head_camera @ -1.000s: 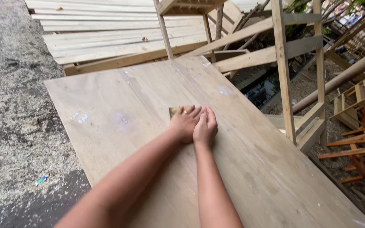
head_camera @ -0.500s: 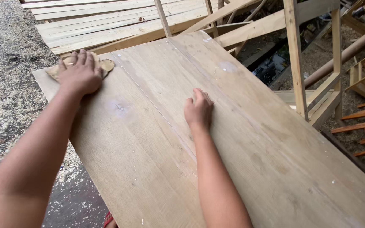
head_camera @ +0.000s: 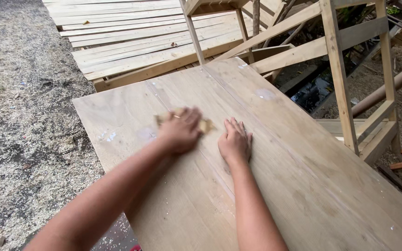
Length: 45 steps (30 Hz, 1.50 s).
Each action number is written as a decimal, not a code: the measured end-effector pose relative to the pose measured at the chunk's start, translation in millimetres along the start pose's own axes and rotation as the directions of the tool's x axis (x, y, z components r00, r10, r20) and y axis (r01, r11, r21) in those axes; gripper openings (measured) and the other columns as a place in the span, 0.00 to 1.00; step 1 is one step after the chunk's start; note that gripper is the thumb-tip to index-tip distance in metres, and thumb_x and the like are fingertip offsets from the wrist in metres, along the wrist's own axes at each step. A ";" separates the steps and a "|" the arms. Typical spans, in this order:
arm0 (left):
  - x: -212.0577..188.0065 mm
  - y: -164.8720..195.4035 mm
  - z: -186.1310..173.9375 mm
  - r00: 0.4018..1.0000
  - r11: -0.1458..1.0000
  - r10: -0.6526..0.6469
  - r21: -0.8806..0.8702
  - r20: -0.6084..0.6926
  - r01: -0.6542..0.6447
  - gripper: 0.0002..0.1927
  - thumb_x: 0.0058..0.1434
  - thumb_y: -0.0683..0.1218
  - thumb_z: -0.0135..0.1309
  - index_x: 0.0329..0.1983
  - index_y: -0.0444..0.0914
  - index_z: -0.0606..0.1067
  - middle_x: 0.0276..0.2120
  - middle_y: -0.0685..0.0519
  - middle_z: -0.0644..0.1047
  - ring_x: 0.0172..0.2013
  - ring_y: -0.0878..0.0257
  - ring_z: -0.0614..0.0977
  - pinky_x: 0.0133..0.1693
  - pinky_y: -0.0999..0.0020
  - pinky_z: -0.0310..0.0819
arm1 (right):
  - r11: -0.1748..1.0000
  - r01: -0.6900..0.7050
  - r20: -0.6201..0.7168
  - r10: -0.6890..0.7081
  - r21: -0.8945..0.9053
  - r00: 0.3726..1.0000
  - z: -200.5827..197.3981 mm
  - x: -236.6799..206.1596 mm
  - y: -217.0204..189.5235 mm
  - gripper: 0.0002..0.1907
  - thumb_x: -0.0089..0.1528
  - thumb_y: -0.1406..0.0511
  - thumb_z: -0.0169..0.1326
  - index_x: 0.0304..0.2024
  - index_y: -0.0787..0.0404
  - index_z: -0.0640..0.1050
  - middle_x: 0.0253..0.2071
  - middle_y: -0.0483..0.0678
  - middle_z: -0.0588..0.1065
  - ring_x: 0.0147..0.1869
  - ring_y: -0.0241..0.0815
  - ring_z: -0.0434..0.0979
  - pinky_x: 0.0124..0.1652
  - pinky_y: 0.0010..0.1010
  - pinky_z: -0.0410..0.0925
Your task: The person sands a wooden table surface using a sanding block. They move the block back and forth across the tabletop, covering different areas to smooth the wood. The person occasionally pauses to adjust their grip or position.
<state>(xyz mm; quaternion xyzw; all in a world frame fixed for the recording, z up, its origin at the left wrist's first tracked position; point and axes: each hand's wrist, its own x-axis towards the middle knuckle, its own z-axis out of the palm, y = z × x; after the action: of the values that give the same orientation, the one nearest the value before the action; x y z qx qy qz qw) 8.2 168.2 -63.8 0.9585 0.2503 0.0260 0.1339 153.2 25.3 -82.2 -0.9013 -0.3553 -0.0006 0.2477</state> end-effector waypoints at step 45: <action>10.2 -11.5 -51.4 0.992 0.997 0.010 0.081 0.122 -0.020 0.37 0.71 0.63 0.20 0.80 0.44 0.36 0.79 0.57 0.37 0.77 0.56 0.40 0.71 0.37 0.27 | 0.970 0.195 -0.309 -0.142 0.147 0.940 -41.2 -29.0 -39.4 0.23 0.66 0.61 0.46 0.61 0.64 0.74 0.66 0.58 0.70 0.73 0.58 0.63 0.70 0.48 0.54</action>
<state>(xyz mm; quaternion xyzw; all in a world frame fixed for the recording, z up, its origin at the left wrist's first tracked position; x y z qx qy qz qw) 5.6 195.3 -17.6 0.9648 0.2354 -0.0417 0.1093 113.5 12.9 -33.6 -0.8319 -0.3890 -0.1255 0.3753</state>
